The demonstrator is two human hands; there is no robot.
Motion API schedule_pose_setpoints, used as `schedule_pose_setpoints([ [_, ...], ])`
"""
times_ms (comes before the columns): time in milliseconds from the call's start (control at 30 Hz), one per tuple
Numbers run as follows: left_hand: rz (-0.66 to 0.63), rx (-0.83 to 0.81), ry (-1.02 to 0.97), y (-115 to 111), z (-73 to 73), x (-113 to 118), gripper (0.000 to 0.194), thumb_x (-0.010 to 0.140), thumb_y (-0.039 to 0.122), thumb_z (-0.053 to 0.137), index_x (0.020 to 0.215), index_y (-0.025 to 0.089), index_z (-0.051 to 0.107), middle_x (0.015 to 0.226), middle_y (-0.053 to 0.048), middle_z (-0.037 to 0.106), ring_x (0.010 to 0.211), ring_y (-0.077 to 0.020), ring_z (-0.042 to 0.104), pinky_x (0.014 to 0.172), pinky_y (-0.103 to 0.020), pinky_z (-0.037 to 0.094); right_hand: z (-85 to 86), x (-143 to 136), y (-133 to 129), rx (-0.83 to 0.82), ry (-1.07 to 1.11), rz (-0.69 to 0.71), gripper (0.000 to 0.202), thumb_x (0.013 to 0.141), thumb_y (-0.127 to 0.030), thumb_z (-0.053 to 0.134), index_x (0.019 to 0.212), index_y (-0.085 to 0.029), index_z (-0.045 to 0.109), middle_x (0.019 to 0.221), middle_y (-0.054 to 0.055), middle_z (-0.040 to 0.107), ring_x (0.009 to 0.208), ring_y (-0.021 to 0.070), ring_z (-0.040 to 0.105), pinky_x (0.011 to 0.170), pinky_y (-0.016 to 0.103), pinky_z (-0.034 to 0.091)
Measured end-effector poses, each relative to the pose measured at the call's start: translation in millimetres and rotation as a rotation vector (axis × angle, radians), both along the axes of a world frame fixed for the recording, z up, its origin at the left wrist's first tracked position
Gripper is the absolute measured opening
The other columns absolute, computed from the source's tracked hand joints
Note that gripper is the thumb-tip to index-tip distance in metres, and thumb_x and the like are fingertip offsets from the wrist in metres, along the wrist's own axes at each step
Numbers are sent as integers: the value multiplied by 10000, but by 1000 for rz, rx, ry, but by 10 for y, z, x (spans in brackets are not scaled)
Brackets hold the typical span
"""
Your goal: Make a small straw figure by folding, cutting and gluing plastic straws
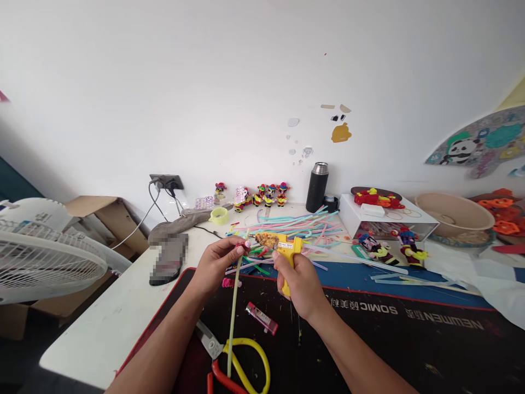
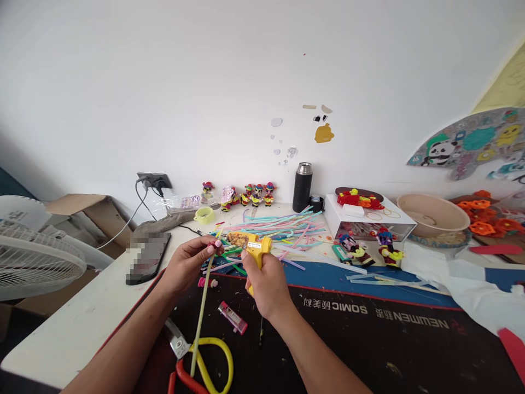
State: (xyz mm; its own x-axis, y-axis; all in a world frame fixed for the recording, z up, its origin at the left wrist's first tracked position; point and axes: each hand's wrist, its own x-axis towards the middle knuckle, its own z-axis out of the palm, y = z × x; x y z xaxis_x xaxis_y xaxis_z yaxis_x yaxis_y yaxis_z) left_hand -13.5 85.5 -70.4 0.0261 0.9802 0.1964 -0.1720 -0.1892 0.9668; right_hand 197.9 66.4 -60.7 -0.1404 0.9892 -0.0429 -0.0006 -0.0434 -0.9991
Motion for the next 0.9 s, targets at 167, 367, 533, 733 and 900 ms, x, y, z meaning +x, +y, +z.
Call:
schedule_pose_setpoints([
  [167, -8, 7, 7, 1, 15, 6, 216, 801, 384, 869, 920, 209, 830, 925, -53, 769, 877, -182, 661, 827, -267, 507, -9, -2, -6, 9, -17, 4, 620, 807, -809, 606, 635, -218, 535, 433, -20, 491, 352, 115, 420, 389, 262, 330],
  [367, -16, 13, 25, -5, 4, 0, 181, 820, 368, 854, 922, 221, 830, 937, -44, 767, 890, -175, 656, 833, -259, 500, 27, 3, -13, 5, -5, 0, 636, 794, -826, 614, 635, -216, 533, 444, -21, 492, 351, 112, 417, 386, 261, 328],
  [533, -34, 6, 56, -26, 26, 9, 193, 818, 382, 854, 921, 221, 829, 937, -43, 762, 881, -175, 654, 817, -257, 501, 19, 6, -15, 17, -8, -12, 635, 801, -823, 614, 642, -214, 537, 446, -20, 495, 354, 114, 424, 391, 260, 336],
  [733, -27, 1, 83, -34, 33, 12, 233, 800, 413, 862, 916, 214, 826, 926, -51, 763, 879, -191, 658, 813, -273, 508, 12, 10, -6, 17, 0, -11, 630, 813, -814, 610, 632, -215, 528, 441, -23, 485, 354, 113, 423, 385, 259, 323],
  [900, -15, 5, 89, -39, 34, 16, 231, 802, 410, 860, 909, 208, 826, 920, -57, 764, 871, -195, 657, 805, -280, 510, 32, 19, -4, 17, -3, -24, 629, 813, -815, 607, 632, -218, 528, 440, -22, 484, 356, 116, 428, 389, 262, 329],
])
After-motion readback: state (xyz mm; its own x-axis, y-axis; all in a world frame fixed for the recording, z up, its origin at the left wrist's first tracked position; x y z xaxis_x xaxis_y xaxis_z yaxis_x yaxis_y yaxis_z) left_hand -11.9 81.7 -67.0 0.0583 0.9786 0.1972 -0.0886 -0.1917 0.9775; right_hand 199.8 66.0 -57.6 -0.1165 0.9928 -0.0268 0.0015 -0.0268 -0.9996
